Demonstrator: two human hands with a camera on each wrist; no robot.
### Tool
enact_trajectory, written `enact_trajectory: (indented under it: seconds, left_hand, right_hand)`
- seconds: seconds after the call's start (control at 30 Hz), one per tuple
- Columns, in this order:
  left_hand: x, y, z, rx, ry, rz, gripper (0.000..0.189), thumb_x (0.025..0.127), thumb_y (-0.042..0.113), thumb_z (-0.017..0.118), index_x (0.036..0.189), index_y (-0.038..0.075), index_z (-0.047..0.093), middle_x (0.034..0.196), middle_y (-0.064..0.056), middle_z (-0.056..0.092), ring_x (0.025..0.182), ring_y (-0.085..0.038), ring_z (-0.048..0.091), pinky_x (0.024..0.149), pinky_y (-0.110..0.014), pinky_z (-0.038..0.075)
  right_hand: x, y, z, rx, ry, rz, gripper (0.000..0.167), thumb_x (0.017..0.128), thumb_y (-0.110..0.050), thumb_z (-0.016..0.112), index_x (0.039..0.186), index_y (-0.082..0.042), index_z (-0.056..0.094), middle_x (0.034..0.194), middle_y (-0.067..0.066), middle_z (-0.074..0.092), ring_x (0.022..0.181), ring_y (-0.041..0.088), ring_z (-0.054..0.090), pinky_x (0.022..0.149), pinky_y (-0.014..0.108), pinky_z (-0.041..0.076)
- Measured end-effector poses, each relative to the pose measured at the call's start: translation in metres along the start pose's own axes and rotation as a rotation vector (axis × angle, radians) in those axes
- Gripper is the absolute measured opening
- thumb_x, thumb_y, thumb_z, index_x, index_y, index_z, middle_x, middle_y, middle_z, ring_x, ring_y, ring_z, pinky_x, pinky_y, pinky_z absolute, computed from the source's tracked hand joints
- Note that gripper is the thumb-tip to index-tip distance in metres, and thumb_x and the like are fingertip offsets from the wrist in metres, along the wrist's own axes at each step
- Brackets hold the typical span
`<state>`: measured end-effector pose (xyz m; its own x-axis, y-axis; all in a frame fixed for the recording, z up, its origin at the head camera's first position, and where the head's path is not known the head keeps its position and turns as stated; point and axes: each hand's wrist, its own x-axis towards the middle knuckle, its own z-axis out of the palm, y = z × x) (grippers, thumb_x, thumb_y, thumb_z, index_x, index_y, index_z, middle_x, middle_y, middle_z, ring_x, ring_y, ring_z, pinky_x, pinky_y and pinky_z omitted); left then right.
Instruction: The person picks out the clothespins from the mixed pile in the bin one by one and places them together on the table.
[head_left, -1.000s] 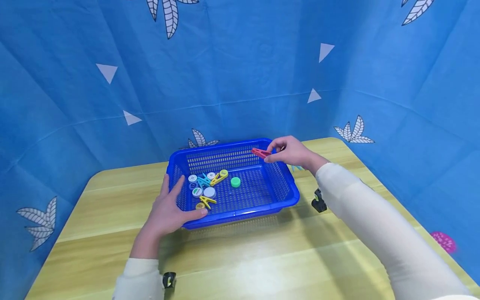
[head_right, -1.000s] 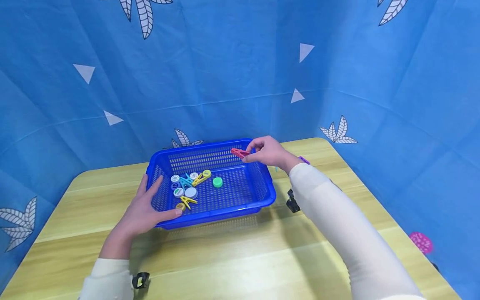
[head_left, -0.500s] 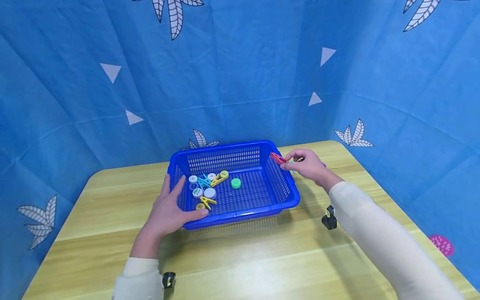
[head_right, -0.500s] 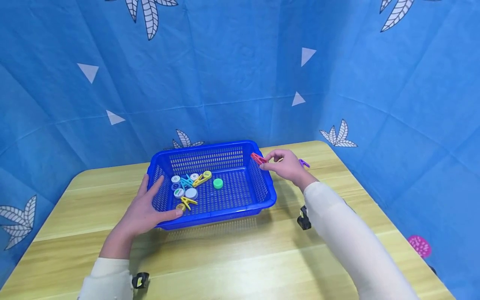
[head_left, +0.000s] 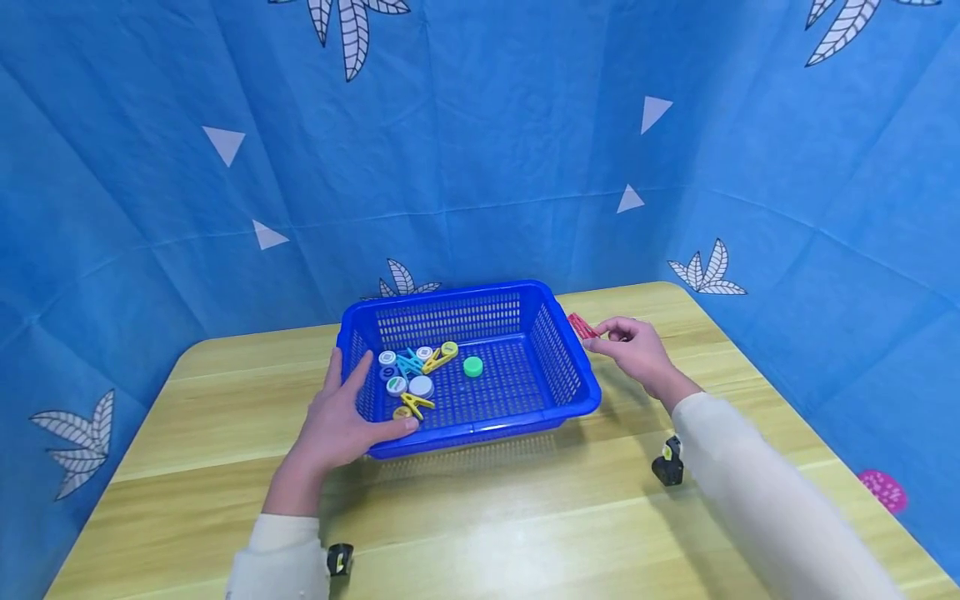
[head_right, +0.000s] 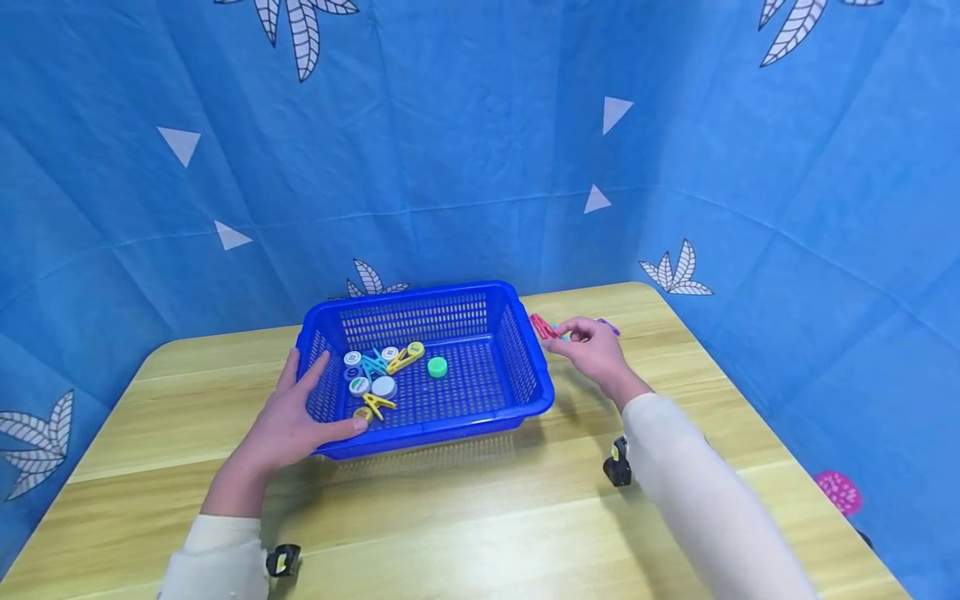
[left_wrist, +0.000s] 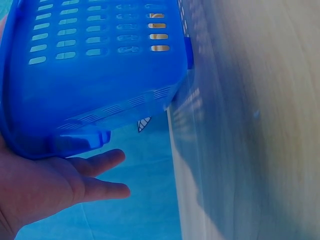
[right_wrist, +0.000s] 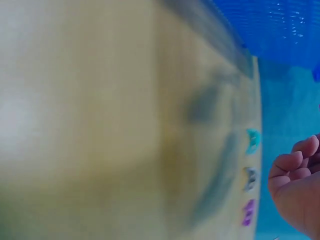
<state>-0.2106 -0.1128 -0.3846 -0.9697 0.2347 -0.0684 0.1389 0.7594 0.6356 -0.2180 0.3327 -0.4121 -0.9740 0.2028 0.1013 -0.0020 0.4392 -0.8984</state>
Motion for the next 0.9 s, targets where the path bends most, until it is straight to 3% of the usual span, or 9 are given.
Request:
enact_trajectory:
  seconds: [0.37, 0.6, 0.9]
  left_hand:
    - [0.001, -0.001, 0.001, -0.006, -0.007, -0.013, 0.132, 0.063, 0.078, 0.076, 0.162, 0.023, 0.009, 0.163, -0.007, -0.024, 0.142, -0.059, 0.004, 0.099, -0.077, 0.024]
    - [0.003, -0.002, 0.001, -0.003, -0.006, -0.007, 0.134, 0.061, 0.081, 0.075, 0.162, 0.023, 0.009, 0.163, -0.007, -0.023, 0.142, -0.058, 0.004, 0.099, -0.077, 0.025]
    - [0.002, 0.001, 0.0, -0.003, -0.012, -0.012, 0.133, 0.063, 0.079, 0.075, 0.162, 0.022, 0.008, 0.163, -0.006, -0.024, 0.142, -0.058, 0.004, 0.099, -0.077, 0.024]
  right_hand:
    - [-0.024, 0.04, 0.002, -0.042, 0.157, 0.143, 0.037, 0.082, -0.028, 0.084, 0.106, -0.002, 0.07, 0.078, 0.0, 0.046, 0.07, 0.017, 0.044, 0.059, 0.029, 0.038]
    - [-0.025, 0.044, 0.011, -0.175, 0.198, 0.169, 0.039, 0.083, -0.037, 0.082, 0.102, -0.005, 0.069, 0.078, 0.004, 0.044, 0.075, 0.023, 0.043, 0.066, 0.035, 0.034]
    - [-0.023, 0.042, 0.015, -0.328, 0.225, 0.214, 0.04, 0.083, -0.043, 0.079, 0.099, -0.008, 0.069, 0.08, 0.008, 0.055, 0.077, 0.027, 0.049, 0.065, 0.036, 0.037]
